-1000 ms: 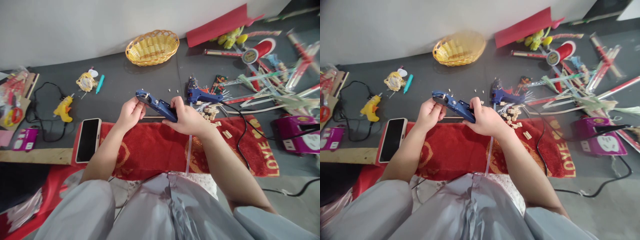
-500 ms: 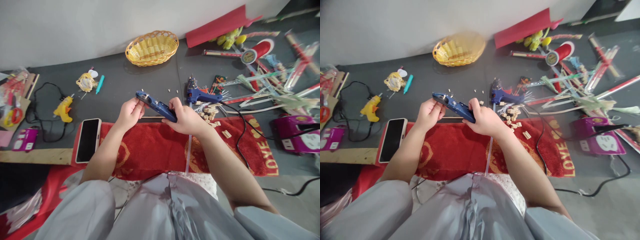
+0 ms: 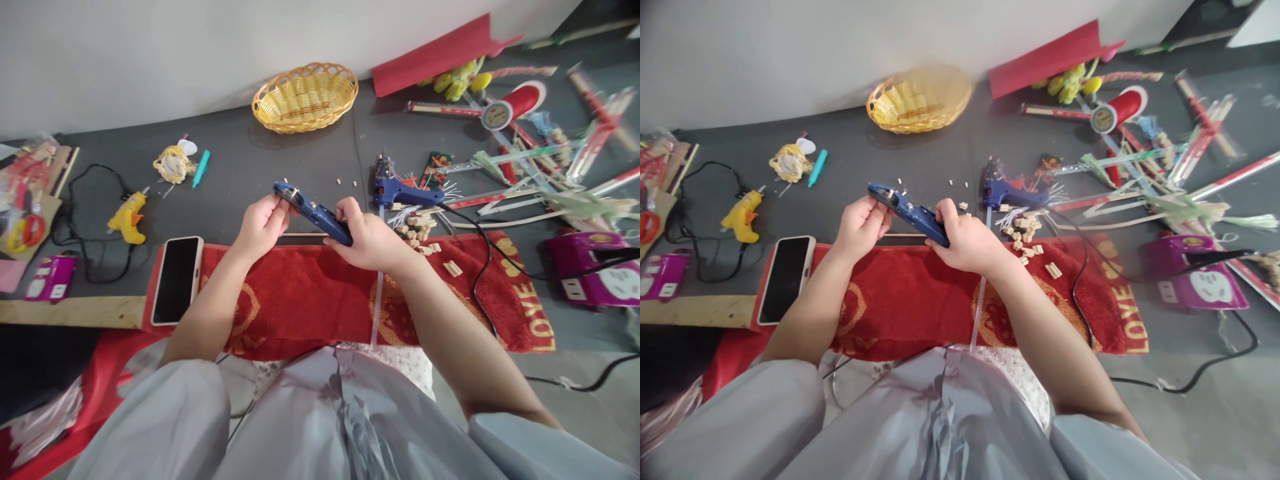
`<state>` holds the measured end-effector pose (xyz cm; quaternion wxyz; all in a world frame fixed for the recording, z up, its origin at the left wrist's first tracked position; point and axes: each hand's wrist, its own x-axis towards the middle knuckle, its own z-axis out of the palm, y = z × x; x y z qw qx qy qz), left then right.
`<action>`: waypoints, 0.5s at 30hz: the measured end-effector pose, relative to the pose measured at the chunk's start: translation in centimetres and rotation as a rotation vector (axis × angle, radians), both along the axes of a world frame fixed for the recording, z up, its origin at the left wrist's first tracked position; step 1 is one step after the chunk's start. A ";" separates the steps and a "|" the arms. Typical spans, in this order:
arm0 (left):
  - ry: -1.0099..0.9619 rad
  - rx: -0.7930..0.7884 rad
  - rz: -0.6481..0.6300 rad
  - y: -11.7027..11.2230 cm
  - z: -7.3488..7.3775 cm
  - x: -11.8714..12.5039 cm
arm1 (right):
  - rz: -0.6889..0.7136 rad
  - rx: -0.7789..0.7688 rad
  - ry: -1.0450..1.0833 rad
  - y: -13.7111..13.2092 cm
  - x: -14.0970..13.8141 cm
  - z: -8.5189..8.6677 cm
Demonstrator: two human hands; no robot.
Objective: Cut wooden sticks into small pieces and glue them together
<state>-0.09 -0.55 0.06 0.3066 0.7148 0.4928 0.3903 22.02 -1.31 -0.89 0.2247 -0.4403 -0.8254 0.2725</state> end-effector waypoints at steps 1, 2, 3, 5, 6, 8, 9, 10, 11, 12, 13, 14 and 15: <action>0.015 0.005 0.004 0.0 -0.1 0.0 | -0.002 -0.019 0.003 0.0 0.0 0.0; 0.031 0.016 0.013 0.1 -0.1 0.0 | -0.007 -0.036 0.010 0.1 0.0 0.1; 0.049 0.038 0.029 0.1 -0.2 -0.1 | -0.012 -0.049 0.020 0.1 0.0 0.1; 0.092 0.115 0.077 0.2 -0.3 -0.1 | -0.024 -0.068 0.044 0.1 -0.1 0.1; 0.116 0.160 0.098 0.2 -0.4 0.0 | -0.028 -0.075 0.054 0.1 -0.1 0.1; 0.161 0.228 0.114 0.1 -0.4 0.0 | -0.030 -0.089 0.070 0.1 -0.2 0.2; 0.173 0.250 0.108 0.1 -0.4 0.0 | -0.030 -0.095 0.075 0.0 -0.2 0.2; 0.172 0.259 0.099 0.0 -0.3 0.0 | -0.029 -0.100 0.079 0.0 -0.3 0.3; 0.159 0.258 0.092 -0.1 -0.3 0.0 | -0.028 -0.103 0.082 0.0 -0.3 0.3; 0.138 0.249 0.088 -0.1 -0.2 0.1 | -0.025 -0.105 0.086 -0.1 -0.3 0.4; 0.110 0.231 0.088 -0.2 -0.1 0.1 | -0.020 -0.107 0.092 -0.1 -0.3 0.4; 0.075 0.204 0.088 -0.3 0.0 0.2 | -0.014 -0.107 0.099 -0.1 -0.2 0.4; 0.034 0.166 0.082 -0.3 0.1 0.2 | -0.007 -0.104 0.107 -0.1 -0.2 0.3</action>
